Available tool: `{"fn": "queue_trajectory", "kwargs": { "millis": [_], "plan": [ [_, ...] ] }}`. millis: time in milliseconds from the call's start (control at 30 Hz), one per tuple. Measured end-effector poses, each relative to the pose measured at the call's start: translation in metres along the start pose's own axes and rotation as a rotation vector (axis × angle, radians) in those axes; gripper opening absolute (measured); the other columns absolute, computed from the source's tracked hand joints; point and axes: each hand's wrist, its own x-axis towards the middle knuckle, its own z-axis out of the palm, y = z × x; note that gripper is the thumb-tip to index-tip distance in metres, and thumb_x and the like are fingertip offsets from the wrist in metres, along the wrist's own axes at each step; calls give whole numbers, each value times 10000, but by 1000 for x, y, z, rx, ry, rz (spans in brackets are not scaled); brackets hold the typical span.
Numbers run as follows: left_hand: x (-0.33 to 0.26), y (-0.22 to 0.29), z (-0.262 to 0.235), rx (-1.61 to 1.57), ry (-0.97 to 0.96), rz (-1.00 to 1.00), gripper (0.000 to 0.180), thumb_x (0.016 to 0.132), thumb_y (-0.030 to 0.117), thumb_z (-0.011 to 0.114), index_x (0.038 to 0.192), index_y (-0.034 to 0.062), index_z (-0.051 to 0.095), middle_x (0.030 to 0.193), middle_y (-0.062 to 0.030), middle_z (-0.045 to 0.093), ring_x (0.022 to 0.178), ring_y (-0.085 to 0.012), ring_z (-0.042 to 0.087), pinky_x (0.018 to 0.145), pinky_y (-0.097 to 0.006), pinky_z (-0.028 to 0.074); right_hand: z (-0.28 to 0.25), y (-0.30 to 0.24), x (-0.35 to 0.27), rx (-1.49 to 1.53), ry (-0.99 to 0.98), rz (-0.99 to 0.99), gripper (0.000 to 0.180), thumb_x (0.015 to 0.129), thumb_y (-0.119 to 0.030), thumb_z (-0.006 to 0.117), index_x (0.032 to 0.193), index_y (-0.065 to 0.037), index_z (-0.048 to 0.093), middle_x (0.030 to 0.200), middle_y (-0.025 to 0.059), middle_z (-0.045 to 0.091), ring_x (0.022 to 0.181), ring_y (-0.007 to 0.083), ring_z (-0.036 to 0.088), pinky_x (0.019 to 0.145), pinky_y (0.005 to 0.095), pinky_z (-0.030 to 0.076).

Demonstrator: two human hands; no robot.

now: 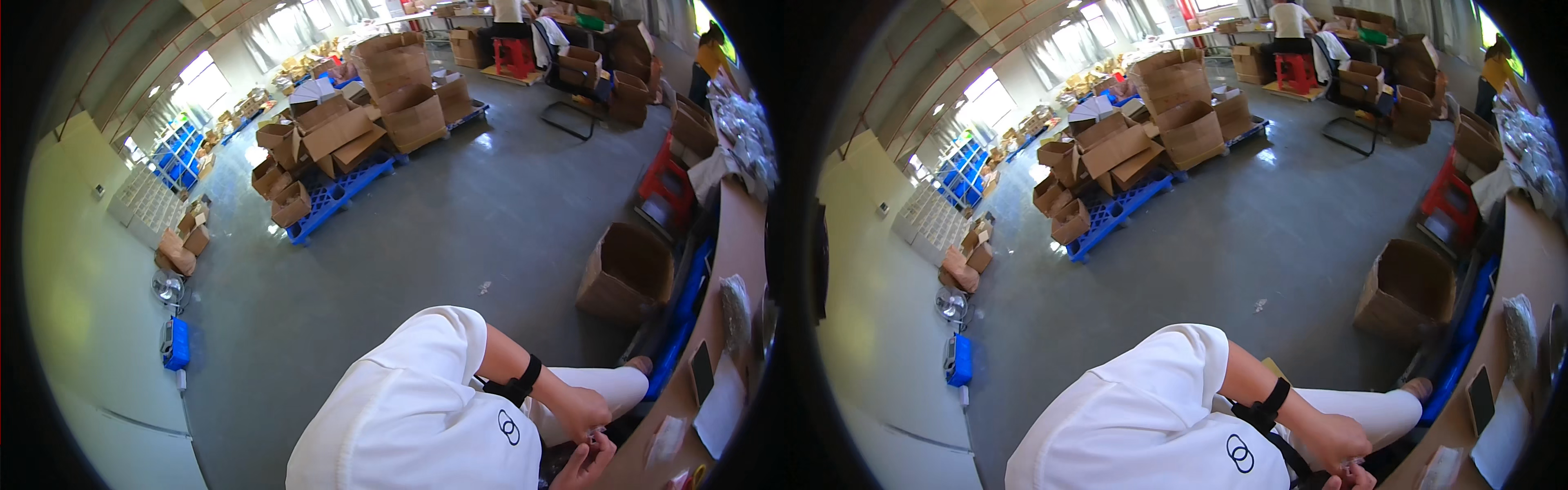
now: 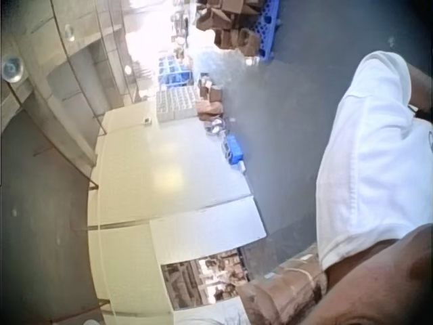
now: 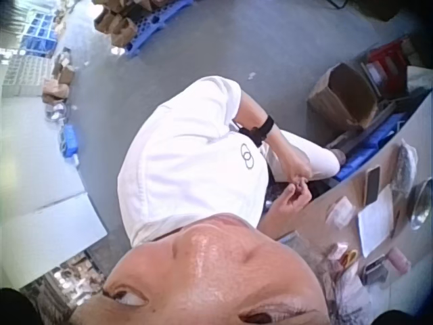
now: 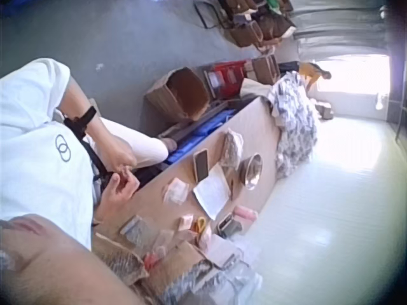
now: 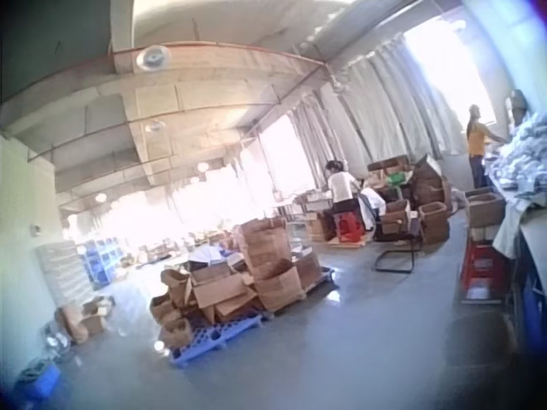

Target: Weighing small metal components on a digital scale and packaging them into plastic bags.

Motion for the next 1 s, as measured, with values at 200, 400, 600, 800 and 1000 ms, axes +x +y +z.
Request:
{"fn": "queue_trajectory", "kwargs": {
  "millis": [200,400,600,800,1000],
  "plan": [
    [23,23,-15,-119,-149,58,403,722,213,793,927,-44,559,822,-272,638,844,-482,630,672,-504,479,1,-8,2,-459,385,-32,151,826,-39,744,942,6,657,900,120,523,797,245,536,701,332,451],
    [79,26,-18,-58,-509,71,503,729,284,837,1031,26,529,905,-230,641,865,-445,640,704,-487,490,-20,-29,6,-368,587,129,124,803,-54,765,895,-48,682,913,122,697,821,307,651,733,390,525],
    [114,41,22,-123,-593,598,374,651,146,850,921,57,607,849,-132,654,853,-371,618,772,-407,485,-23,-53,-26,-567,728,341,159,811,-130,791,939,-64,724,821,54,703,724,271,609,649,347,514],
    [121,37,37,-181,-707,488,288,628,48,826,842,-1,639,790,-147,646,770,-383,630,687,-420,510,-21,-50,-39,-534,677,450,248,835,-187,788,1037,-54,737,912,73,714,809,272,620,709,352,539],
    [147,33,37,-206,-593,358,259,708,75,861,823,18,635,776,-118,660,711,-281,641,658,-355,504,-99,-74,-76,-325,602,517,280,937,-231,713,1144,-45,675,1072,73,691,857,186,645,726,295,541]
  ]
}}
